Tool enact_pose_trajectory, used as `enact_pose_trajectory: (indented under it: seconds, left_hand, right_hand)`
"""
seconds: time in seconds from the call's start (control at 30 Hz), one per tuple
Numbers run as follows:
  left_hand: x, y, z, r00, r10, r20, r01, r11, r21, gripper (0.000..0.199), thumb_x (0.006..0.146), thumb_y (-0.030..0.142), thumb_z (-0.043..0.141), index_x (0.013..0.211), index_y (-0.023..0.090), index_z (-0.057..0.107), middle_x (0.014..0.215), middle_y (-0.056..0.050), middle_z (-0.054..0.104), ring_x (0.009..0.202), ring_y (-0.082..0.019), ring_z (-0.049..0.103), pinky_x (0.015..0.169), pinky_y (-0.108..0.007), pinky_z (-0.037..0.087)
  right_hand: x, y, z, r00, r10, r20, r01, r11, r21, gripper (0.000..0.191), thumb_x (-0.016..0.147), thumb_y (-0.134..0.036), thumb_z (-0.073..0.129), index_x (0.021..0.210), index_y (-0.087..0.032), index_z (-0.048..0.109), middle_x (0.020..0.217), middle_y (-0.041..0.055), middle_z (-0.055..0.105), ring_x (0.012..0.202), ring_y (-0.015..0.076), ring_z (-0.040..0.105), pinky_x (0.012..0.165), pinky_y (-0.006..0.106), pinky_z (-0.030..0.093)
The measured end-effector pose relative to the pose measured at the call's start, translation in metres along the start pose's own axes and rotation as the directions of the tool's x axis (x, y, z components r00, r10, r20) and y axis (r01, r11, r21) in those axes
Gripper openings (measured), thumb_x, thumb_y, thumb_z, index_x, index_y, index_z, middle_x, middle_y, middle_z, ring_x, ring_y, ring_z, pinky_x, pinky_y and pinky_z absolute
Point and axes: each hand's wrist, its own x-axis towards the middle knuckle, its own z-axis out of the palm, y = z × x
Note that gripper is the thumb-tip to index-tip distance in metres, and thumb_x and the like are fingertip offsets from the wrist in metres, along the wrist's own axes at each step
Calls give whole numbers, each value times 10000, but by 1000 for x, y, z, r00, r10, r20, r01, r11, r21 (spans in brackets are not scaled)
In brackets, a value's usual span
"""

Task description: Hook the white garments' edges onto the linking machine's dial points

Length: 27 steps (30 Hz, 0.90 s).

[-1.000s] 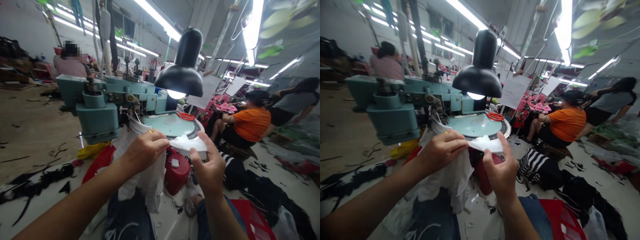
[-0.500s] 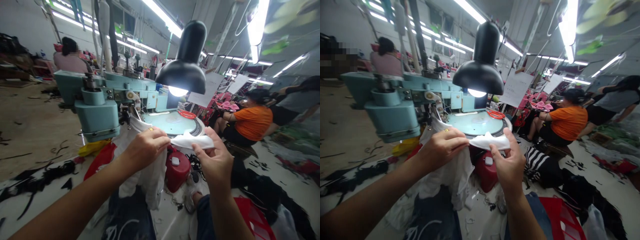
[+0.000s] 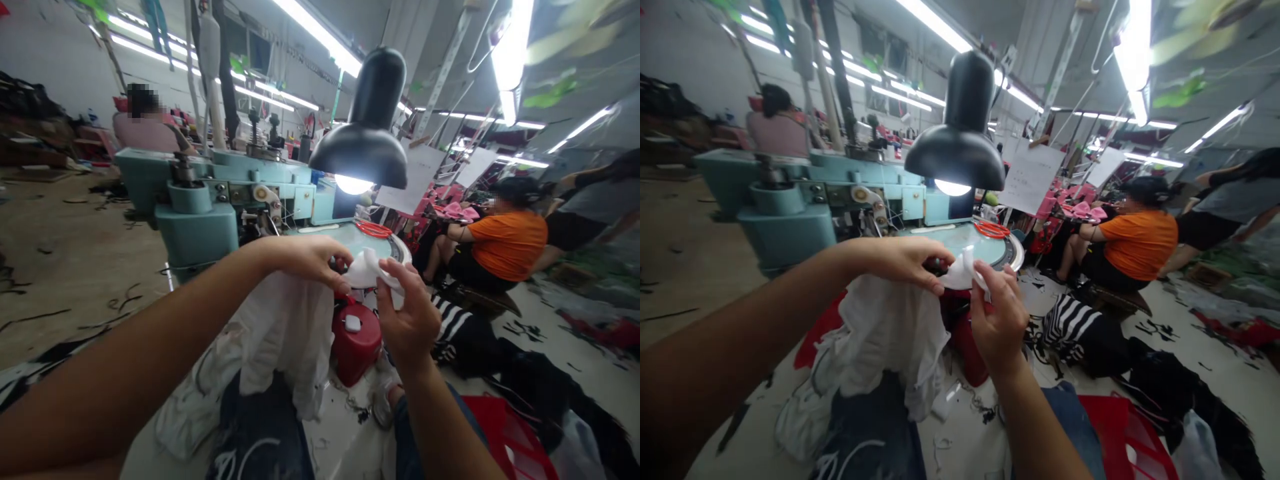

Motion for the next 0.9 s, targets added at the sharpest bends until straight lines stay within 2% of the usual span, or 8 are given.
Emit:
enact_pose_trajectory:
  seconds: [0.07, 0.13, 0.27, 0.37, 0.43, 0.5, 0.57, 0.9]
  left_hand:
    - [15, -3, -7, 992, -19, 124, 38, 988, -151, 235, 646, 374, 838, 756, 182, 756, 702, -3, 675, 634, -162, 584, 581, -224, 423]
    - [23, -8, -8, 983, 14, 181, 33, 967, -253, 272, 688, 399, 803, 762, 147, 732, 696, -7, 650, 639, -155, 561, 601, -231, 425]
    - [19, -18, -4, 981, 93, 173, -44, 961, -271, 315, 795, 423, 716, 876, 120, 696, 764, -10, 628, 701, -141, 550, 647, -231, 419]
    - [15, -21, -2, 986, 92, 142, -60, 975, -214, 294, 787, 412, 720, 817, 125, 667, 721, 10, 584, 678, -124, 522, 628, -222, 397]
    - [14, -21, -1, 987, 91, 134, -63, 978, -197, 274, 778, 392, 722, 802, 126, 661, 709, 15, 574, 665, -120, 513, 618, -220, 390]
    - [14, -20, 0, 988, 90, 128, -66, 981, -181, 252, 774, 370, 717, 811, 125, 669, 706, 15, 573, 654, -118, 508, 606, -220, 382]
    - [14, -20, 0, 989, 91, 119, -71, 984, -164, 241, 778, 361, 709, 816, 126, 675, 701, 17, 567, 646, -115, 498, 595, -219, 371]
    - [14, -21, 4, 988, 130, 79, -120, 986, -117, 251, 766, 370, 707, 859, 137, 701, 751, 6, 611, 702, -131, 530, 647, -231, 381]
  right_hand:
    - [-1, 2, -2, 1000, -11, -14, 11, 999, 39, 445, 868, -81, 649, 1267, -278, 633, 1120, 43, 750, 1056, 226, 698, 1045, 464, 509]
    - [-2, 6, -6, 999, 10, 35, -13, 996, 88, 459, 868, -113, 663, 1296, -271, 616, 1196, 66, 717, 1104, 240, 676, 1015, 459, 528]
    - [-1, 10, -12, 972, 78, 220, -105, 988, 116, 397, 875, -206, 680, 1269, -234, 641, 1195, 86, 706, 1109, 246, 655, 994, 439, 520]
    - [3, 6, -14, 960, 218, 177, -237, 967, 96, 191, 879, -221, 669, 1056, -225, 741, 985, 49, 760, 925, 215, 701, 897, 389, 552]
    - [6, 2, -14, 915, 366, 171, -387, 916, 108, 158, 841, -260, 710, 985, -214, 756, 887, 39, 762, 811, 205, 710, 789, 356, 579]
    - [10, 0, -16, 851, 487, 197, -516, 845, 138, 248, 781, -306, 766, 1005, -202, 747, 867, 40, 750, 741, 194, 704, 688, 320, 588]
    - [12, -3, -18, 821, 536, 196, -566, 808, 164, 333, 734, -325, 800, 1032, -192, 732, 858, 37, 731, 702, 176, 691, 627, 288, 583]
    - [5, -2, -46, 884, 443, 151, -463, 875, 143, 389, 728, -261, 819, 1099, -219, 708, 862, 7, 675, 687, 128, 640, 594, 229, 552]
